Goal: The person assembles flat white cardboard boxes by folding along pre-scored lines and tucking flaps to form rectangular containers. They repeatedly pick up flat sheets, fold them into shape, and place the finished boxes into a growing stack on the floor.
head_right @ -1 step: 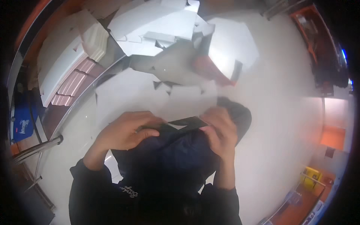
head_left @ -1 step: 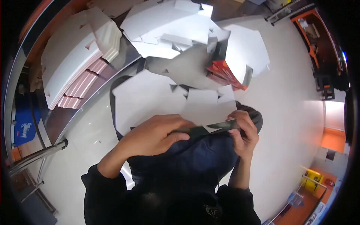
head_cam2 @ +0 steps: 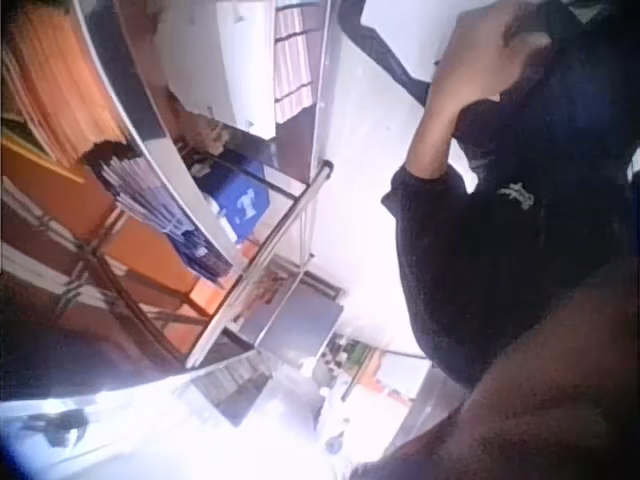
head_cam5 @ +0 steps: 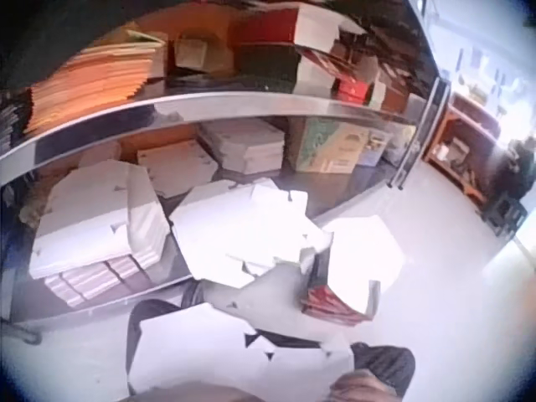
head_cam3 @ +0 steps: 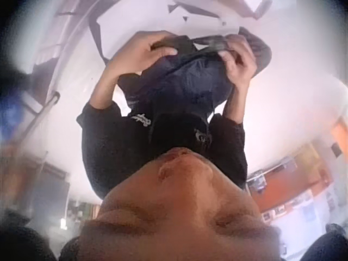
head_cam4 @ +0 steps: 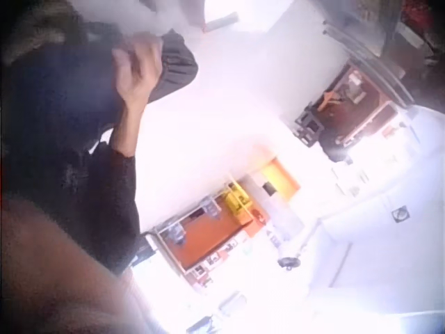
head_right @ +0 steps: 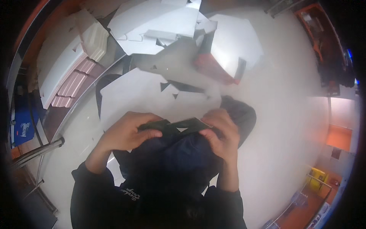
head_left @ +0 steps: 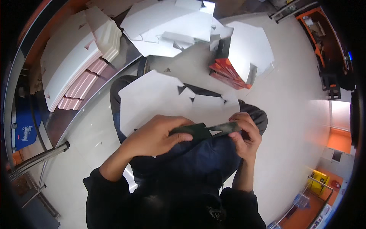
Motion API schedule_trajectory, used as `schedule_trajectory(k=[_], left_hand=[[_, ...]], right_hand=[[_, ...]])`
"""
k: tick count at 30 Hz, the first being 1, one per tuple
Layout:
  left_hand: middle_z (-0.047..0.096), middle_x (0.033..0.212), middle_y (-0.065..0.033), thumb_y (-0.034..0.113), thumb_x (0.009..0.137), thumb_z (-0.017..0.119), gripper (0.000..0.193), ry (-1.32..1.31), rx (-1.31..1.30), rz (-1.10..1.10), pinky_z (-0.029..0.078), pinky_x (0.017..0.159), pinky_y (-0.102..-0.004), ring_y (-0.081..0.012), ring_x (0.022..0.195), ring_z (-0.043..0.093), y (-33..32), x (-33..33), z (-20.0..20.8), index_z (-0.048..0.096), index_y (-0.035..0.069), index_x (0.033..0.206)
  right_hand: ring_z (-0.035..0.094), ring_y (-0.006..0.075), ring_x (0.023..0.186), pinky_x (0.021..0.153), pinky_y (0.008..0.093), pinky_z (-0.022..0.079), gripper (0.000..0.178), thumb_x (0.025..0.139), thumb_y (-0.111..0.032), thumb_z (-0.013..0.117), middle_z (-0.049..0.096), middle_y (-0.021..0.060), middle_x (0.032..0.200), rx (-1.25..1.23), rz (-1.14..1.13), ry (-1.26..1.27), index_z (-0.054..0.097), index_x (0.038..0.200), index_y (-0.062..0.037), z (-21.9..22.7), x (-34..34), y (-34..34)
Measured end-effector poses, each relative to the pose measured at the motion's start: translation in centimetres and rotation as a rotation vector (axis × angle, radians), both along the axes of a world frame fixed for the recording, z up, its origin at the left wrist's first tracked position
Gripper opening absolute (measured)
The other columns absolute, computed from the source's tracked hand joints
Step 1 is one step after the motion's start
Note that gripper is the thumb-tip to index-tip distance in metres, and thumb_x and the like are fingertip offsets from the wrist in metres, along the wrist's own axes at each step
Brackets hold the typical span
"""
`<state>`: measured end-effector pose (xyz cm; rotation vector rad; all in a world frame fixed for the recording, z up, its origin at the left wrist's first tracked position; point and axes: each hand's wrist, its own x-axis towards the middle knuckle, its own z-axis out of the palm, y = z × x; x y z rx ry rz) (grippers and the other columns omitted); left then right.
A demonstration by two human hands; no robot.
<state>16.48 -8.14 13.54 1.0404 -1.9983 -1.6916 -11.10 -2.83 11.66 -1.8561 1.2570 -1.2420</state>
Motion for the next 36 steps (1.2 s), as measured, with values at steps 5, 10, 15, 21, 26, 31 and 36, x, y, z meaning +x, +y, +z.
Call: schedule_trajectory(k=[5,10,15,21,26,31,36], left_hand=[[0.061,0.077,0.0031,0.024,0.096,0.060,0.025,0.079,0.356,0.013,0.042,0.059,-0.0236,-0.0056,0.067,0.052,1.0,-0.7,-5.3,0.066,0.000,0.099],[0.063,0.089,0.0001,0.019,0.099,0.055,0.025,0.143,0.385,0.058,0.045,0.073,-0.0246,-0.0076,0.082,0.054,1.5,-1.8,-5.7,0.064,-0.001,0.110],[0.063,0.098,-0.0016,0.018,0.100,0.052,0.026,0.257,0.440,0.143,0.046,0.079,-0.0256,-0.0089,0.088,0.056,1.2,-2.5,-5.1,0.063,-0.002,0.113],[0.064,0.095,-0.0031,0.018,0.099,0.053,0.025,0.177,0.307,0.121,0.046,0.079,-0.0258,-0.0094,0.087,0.056,0.7,-4.1,-3.9,0.064,-0.002,0.111],[0.064,0.088,-0.0048,0.015,0.098,0.054,0.021,0.116,0.182,0.122,0.046,0.077,-0.0262,-0.0102,0.084,0.056,0.8,-5.1,-3.8,0.066,-0.001,0.106],[0.065,0.090,-0.0054,0.015,0.098,0.054,0.021,0.129,0.112,0.181,0.046,0.077,-0.0270,-0.0110,0.084,0.056,0.7,-5.8,-4.0,0.065,-0.002,0.105],[0.066,0.093,-0.0047,0.015,0.098,0.055,0.021,0.106,0.275,0.133,0.046,0.079,-0.0265,-0.0108,0.086,0.057,0.7,-5.7,-4.0,0.065,-0.002,0.106]], right_hand=[[0.055,0.0295,0.094,0.078,0.0362,0.046,0.025,0.075,-0.010,0.078,0.061,0.0114,0.101,0.051,0.090,0.089,0.065,0.095,-0.0018,-0.6,0.8,1.3],[0.055,0.0300,0.101,0.082,0.0365,0.046,0.023,0.077,-0.005,0.072,0.057,0.0153,0.115,0.181,0.080,0.246,0.066,0.099,-0.0031,1.3,2.5,1.2],[0.057,0.0283,0.097,0.081,0.0371,0.047,0.023,0.076,-0.007,0.074,0.057,0.0125,0.114,0.136,-0.104,0.330,0.068,0.098,-0.0065,1.1,3.3,1.5],[0.055,0.0346,0.111,0.089,0.0438,0.045,0.026,0.073,-0.007,0.076,0.058,0.0120,0.113,-0.097,-0.090,0.418,0.068,0.097,-0.0090,0.2,2.6,1.5],[0.054,0.0354,0.113,0.092,0.0461,0.044,0.023,0.073,-0.007,0.076,0.059,0.0124,0.113,-0.086,0.036,0.483,0.068,0.096,-0.0082,0.6,2.0,1.2],[0.055,0.0347,0.113,0.089,0.0418,0.047,0.022,0.073,-0.002,0.075,0.060,0.0137,0.112,-0.065,-0.174,0.296,0.068,0.094,-0.0056,0.1,2.0,1.3],[0.055,0.0337,0.108,0.087,0.0374,0.046,0.025,0.073,0.000,0.074,0.056,0.0157,0.120,-0.035,0.014,0.401,0.067,0.097,-0.0067,-0.3,1.3,0.9]])
